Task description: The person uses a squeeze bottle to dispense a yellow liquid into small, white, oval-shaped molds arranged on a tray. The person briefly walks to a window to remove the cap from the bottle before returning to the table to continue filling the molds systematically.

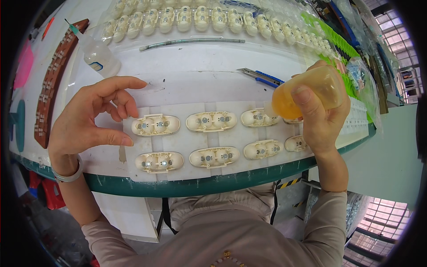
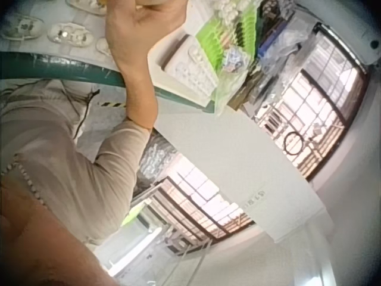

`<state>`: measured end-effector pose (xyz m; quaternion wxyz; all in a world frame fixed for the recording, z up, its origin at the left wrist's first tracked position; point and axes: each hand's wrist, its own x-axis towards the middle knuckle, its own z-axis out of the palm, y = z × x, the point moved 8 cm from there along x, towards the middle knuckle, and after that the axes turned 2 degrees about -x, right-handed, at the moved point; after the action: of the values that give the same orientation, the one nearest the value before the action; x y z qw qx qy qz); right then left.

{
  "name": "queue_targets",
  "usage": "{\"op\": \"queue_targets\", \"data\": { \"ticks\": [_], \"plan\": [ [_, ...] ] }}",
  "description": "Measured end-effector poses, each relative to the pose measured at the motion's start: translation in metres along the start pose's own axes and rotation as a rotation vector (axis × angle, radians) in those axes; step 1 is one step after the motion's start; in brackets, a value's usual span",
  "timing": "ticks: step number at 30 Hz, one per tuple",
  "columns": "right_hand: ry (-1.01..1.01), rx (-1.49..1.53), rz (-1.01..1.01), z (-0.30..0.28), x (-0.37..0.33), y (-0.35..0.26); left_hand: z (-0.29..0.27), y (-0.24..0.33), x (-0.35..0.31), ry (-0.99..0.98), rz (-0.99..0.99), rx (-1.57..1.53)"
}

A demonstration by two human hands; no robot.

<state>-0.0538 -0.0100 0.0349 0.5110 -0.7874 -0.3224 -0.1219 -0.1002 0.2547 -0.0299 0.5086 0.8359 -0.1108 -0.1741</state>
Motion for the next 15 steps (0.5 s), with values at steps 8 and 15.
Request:
{"op": "queue_targets", "data": {
  "ticks": [8,15],
  "plan": [
    [0.135,0.161,0.088,-0.012,-0.002,0.009,-0.008,0.006,-0.004,0.095,0.013,-0.049],
    [0.116,0.120,0.067,-0.019,-0.008,0.015,-0.029,0.028,-0.018,0.388,0.277,-0.139]
  ]
}}
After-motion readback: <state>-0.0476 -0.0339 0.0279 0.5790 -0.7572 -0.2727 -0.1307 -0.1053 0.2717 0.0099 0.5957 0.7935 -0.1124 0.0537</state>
